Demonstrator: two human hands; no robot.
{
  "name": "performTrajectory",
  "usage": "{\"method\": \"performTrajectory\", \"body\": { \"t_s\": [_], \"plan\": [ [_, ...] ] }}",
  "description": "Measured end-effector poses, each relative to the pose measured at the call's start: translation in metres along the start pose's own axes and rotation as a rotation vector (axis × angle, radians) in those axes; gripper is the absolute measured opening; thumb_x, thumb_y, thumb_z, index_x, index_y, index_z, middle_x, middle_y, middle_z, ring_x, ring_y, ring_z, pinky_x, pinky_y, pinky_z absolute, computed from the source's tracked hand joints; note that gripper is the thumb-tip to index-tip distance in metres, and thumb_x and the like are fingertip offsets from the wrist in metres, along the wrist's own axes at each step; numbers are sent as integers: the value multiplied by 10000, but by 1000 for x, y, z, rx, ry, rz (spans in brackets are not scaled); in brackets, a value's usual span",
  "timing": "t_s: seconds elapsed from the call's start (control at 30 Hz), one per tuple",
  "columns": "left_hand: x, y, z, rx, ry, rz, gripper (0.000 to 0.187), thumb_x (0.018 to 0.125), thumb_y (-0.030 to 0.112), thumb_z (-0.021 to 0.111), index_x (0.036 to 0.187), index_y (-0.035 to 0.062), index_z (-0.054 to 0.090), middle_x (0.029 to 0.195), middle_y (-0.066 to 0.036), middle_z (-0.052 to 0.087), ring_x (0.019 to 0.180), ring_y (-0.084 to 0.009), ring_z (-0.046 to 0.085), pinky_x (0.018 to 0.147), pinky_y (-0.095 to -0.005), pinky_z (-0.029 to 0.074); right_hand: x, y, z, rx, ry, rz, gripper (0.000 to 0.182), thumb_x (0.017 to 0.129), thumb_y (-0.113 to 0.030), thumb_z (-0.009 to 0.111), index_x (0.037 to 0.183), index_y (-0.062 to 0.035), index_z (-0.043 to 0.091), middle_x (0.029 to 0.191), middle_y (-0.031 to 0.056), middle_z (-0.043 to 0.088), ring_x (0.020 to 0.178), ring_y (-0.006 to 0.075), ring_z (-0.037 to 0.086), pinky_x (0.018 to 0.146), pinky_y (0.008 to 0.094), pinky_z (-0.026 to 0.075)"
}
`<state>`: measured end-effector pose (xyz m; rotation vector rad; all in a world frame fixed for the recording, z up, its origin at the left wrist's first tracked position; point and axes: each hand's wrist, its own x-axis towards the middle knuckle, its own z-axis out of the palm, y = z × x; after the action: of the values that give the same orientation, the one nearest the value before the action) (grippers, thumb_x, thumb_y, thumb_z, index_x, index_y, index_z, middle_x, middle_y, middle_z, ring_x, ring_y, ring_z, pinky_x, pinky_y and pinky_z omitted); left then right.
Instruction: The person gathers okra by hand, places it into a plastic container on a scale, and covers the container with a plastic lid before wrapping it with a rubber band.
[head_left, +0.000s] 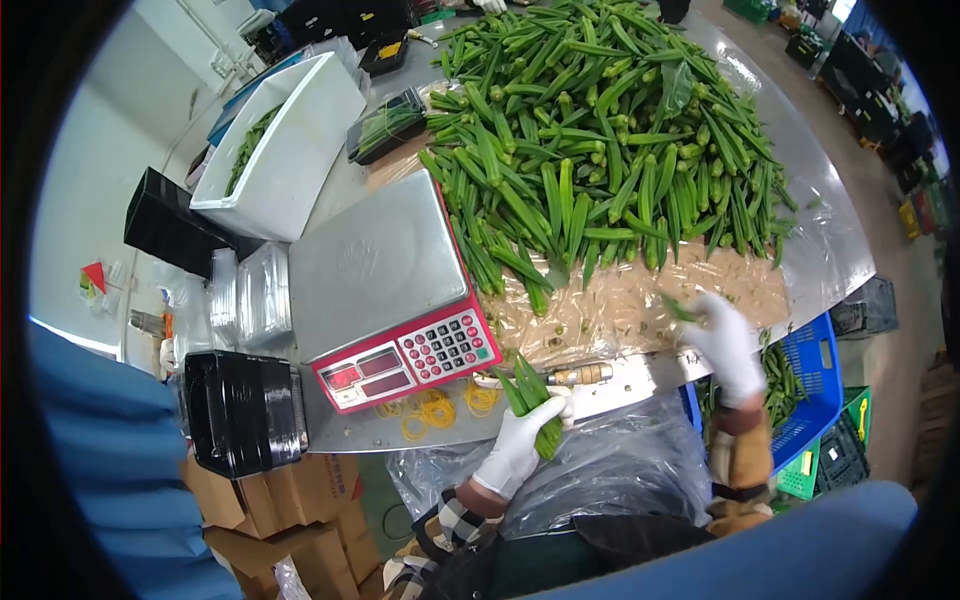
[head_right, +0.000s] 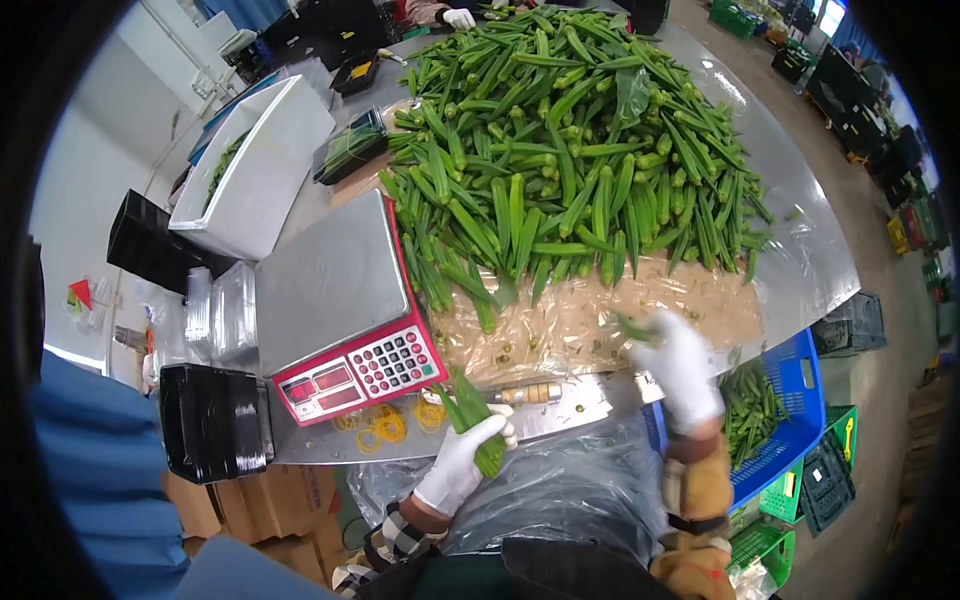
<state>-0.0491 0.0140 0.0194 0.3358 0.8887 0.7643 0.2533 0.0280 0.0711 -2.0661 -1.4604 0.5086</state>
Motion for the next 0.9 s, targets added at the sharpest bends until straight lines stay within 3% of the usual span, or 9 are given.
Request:
{"method": "performTrajectory", "body": {
  "t_s": [0.07, 0.13, 0.23, 0.4, 0.47, 0.57, 0.6, 0.73, 0.9],
  "plan": [
    [8, -2, -7, 14, 27, -43, 187, 923, 66, 662, 1082, -28, 631, 884, -78, 650, 793, -176, 640, 723, -316, 545, -14, 34, -54, -413, 194, 138, 287, 757, -174, 777, 1003, -56, 688, 927, 130, 672, 817, 288, 673, 730, 360, 530],
    [13, -7, -8, 18, 42, -98, 203, 928, 67, 656, 1103, -30, 622, 897, -85, 647, 811, -184, 641, 740, -330, 555, -15, 16, -83, -421, 315, 149, 263, 789, -151, 753, 1020, -46, 687, 918, 112, 665, 796, 269, 663, 722, 347, 523],
    [17, -10, -5, 53, 7, -127, 196, 927, 70, 657, 1099, -20, 629, 906, -81, 651, 816, -182, 643, 741, -329, 556, 10, -15, -45, -108, 388, -205, 259, 792, -25, 707, 1043, -87, 705, 915, 77, 657, 801, 197, 634, 745, 316, 508],
    [8, -15, -9, 52, -35, -59, 195, 925, 69, 660, 1098, -17, 634, 907, -82, 650, 824, -189, 642, 740, -338, 555, 83, -67, 82, -184, 232, -696, 485, 775, 53, 603, 1223, -123, 657, 1093, 138, 660, 967, 317, 630, 825, 388, 515],
    [5, -15, -13, 67, -4, -68, 197, 924, 68, 661, 1098, -21, 634, 897, -85, 649, 812, -196, 643, 737, -342, 556, 106, -75, 109, -322, 151, -648, 449, 772, 28, 633, 1184, -147, 674, 1186, 116, 635, 1060, 304, 596, 900, 407, 479],
    [2, -16, -18, 61, 41, -85, 197, 927, 69, 660, 1099, -21, 630, 886, -93, 651, 795, -198, 646, 732, -333, 558, 127, -72, 100, -201, 221, -661, 368, 750, -17, 709, 1091, -156, 699, 1118, 97, 672, 997, 291, 634, 856, 384, 511],
    [2, -13, -18, 55, 44, -91, 198, 927, 68, 659, 1100, -22, 628, 886, -95, 652, 796, -199, 647, 732, -332, 558, 130, -67, 94, 13, 312, -649, 316, 824, -49, 671, 1121, -152, 700, 1018, 78, 697, 922, 238, 660, 828, 337, 516],
    [7, -9, -15, 24, 14, -104, 205, 929, 64, 655, 1110, -25, 618, 884, -104, 652, 797, -204, 650, 733, -332, 559, 108, -66, 37, 918, 84, -151, 264, 944, -109, 639, 1195, -41, 685, 1009, 13, 701, 828, 81, 610, 726, 220, 489],
    [13, -6, -7, 21, -17, -80, 217, 937, 59, 641, 1133, -27, 608, 913, -124, 669, 825, -220, 666, 752, -349, 566, 80, -52, 14, 1159, -72, 24, 313, 968, -191, 615, 1190, 24, 662, 1050, 39, 701, 768, 71, 587, 670, 214, 447]
  ]
}}
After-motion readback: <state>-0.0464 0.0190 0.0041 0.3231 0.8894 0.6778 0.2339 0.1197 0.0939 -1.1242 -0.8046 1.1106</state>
